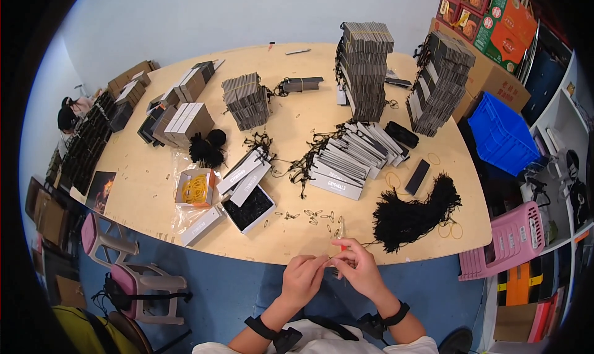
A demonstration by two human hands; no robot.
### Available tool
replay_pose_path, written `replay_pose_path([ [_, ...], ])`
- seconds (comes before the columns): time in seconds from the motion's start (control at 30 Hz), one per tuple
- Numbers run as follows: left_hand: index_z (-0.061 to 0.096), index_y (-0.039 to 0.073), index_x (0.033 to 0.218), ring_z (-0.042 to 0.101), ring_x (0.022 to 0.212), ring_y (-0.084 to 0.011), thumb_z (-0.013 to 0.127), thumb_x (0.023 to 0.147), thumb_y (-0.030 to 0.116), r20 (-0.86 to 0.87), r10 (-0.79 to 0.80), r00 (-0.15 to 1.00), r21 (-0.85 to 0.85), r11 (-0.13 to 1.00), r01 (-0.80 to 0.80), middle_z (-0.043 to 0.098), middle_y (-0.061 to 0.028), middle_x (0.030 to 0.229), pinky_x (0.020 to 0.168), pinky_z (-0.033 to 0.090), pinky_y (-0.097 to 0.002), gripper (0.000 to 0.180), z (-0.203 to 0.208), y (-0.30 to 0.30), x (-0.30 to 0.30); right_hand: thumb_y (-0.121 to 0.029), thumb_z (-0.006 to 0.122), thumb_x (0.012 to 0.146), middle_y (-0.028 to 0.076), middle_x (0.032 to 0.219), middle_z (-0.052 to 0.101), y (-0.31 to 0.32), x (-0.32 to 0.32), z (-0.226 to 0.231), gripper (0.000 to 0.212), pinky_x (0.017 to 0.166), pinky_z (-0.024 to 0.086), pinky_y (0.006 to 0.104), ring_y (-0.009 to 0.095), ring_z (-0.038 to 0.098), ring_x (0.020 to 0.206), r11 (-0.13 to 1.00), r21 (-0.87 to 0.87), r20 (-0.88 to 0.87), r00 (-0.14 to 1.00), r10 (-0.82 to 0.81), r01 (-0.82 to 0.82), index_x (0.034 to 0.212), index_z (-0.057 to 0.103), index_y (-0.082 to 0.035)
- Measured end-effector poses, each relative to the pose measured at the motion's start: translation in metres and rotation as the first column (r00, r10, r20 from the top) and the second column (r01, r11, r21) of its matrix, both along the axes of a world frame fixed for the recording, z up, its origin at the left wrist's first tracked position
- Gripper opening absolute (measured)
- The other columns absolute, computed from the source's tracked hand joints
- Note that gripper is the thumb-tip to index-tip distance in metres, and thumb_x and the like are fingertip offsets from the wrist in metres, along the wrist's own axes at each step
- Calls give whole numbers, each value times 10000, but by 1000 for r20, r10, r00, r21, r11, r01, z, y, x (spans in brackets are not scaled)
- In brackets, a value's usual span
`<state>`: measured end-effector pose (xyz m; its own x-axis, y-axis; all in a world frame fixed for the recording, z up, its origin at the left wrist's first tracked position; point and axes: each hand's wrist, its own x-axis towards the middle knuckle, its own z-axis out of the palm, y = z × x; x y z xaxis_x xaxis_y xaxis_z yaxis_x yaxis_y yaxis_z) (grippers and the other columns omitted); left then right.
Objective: Attaching black tassels to grey rectangular tags at a work table.
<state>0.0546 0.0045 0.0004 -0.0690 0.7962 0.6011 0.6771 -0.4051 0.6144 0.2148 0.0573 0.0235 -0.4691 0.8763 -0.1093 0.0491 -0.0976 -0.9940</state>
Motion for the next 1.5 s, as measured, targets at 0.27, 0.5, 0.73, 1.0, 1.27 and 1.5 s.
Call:
replay_pose_path([
  [0.27,666,91,1019,599,733,-208,758,727,5,-118,-78,990,99,991,90,667,-44,885,677,459,-321,319,-5,-1,-10,-27,624,913,89,848,697,2,6,-14,246,489,434,196,76,556,528,966,-257,-72,997,10,-28,1140,549,31],
  [0.5,673,116,965,597,723,-189,780,715,49,-170,-67,983,170,981,97,680,-14,901,699,443,-297,280,-4,-3,-9,-44,624,919,95,893,703,-4,8,-1,203,490,440,196,81,559,538,978,-197,-45,997,54,-62,1097,635,52],
  [0.73,624,80,965,632,753,-202,741,746,6,6,-74,997,-42,996,74,693,-27,911,709,459,-323,259,-7,-6,-4,-63,598,939,75,913,682,-6,11,-2,171,599,476,205,78,591,678,995,-75,-119,991,57,-66,1074,634,38],
  [1.0,660,23,912,668,785,-179,737,787,-7,317,-5,949,-116,992,44,702,-80,886,734,496,-261,150,-5,-7,8,-96,573,961,47,857,637,-4,11,0,108,604,447,194,65,535,659,987,-133,-182,981,62,-87,987,590,7],
  [1.27,700,-7,961,626,756,-89,730,838,37,758,24,652,-295,904,310,711,-53,879,694,484,-214,133,-20,-5,3,-28,566,946,57,856,650,-5,13,-8,82,759,516,236,105,633,804,997,-9,-42,996,73,-73,978,615,28],
  [1.5,719,9,934,594,779,-91,713,850,41,705,-30,709,-333,868,369,692,-37,879,710,462,-218,91,-14,-1,-1,-32,579,939,58,861,663,-5,14,0,83,739,507,225,94,632,802,993,64,73,993,95,-100,966,629,29],
])
